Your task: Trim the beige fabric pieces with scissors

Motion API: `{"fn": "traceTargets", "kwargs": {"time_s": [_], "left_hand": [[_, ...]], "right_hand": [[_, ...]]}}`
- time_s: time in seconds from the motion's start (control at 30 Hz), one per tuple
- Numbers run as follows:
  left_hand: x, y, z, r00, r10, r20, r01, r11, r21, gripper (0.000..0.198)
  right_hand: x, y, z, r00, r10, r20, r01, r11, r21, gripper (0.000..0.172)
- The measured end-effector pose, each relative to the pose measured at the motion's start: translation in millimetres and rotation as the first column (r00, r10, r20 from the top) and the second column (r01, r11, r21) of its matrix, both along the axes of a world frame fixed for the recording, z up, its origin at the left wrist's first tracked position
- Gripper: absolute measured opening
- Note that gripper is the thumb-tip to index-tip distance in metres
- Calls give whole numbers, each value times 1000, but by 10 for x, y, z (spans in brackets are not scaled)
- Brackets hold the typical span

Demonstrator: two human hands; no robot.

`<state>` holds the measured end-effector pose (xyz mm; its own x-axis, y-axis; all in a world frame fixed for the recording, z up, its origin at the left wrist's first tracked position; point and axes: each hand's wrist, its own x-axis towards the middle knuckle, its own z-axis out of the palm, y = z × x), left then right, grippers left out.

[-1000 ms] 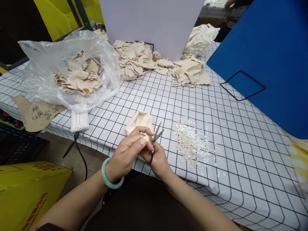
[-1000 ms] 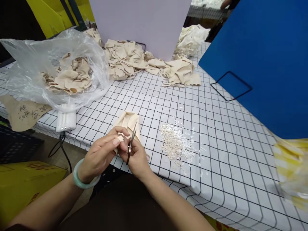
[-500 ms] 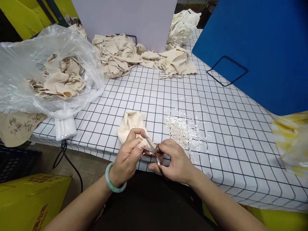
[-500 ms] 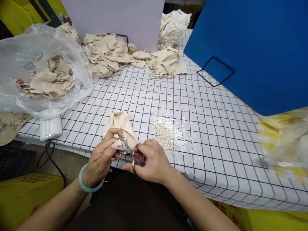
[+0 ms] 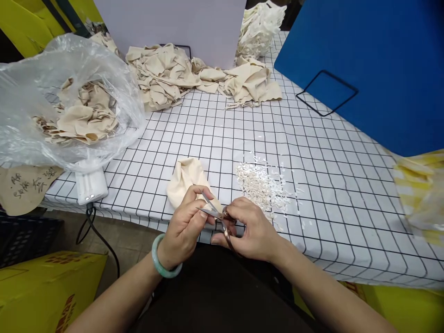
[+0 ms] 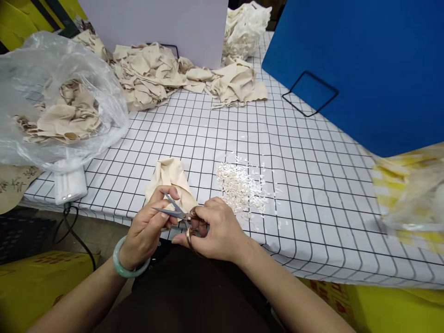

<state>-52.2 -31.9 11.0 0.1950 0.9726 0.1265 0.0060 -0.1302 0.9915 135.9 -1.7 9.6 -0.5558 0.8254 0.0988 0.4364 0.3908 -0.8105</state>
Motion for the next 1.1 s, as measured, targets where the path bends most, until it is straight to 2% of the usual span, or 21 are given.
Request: {"fn": "traceTargets", "kwargs": {"time_s": [0.17,0.47,0.63,0.73,0.83,0.9,1.0,1.07,1.1], "left_hand": [[16,-5,-6,1000,12,-1,-12,1000,16,35],[20,23,-16,999,-34,-21,36,996,76,32],[153,201,-25,985,-141,-99,148,987,63,34],[315,370,-67,964,-236,-124,242,969,41,36],[478,479,-113,948,-283,-146,285,958,-10,37],[514,485,-96,938,-305,-167,301,952,-47,38],[338,425,50,884,-426,-194,412,905,-107,37],[43,384,203,848,-484,-215,466,875,-134,35],[-149,371,277,847,-474,-240,453,880,-140,34]], "right_hand": [[-14,-11,-15,1000,-11,-16,11,1000,-14,51],[15,-38,-65,999,-22,-38,22,1000,-5,51],[174,-96,-144,987,-159,4,159,987,-37,56],[295,-140,-211,959,-284,-9,279,947,-156,58],[458,-156,-261,901,-434,-26,395,843,-364,53],[611,-143,-259,847,-532,-22,481,783,-393,43],[872,-79,-216,799,-600,22,583,767,-266,36],[992,2,-204,789,-606,96,613,771,-170,35],[1012,54,-210,785,-605,133,619,773,-139,35]]}}
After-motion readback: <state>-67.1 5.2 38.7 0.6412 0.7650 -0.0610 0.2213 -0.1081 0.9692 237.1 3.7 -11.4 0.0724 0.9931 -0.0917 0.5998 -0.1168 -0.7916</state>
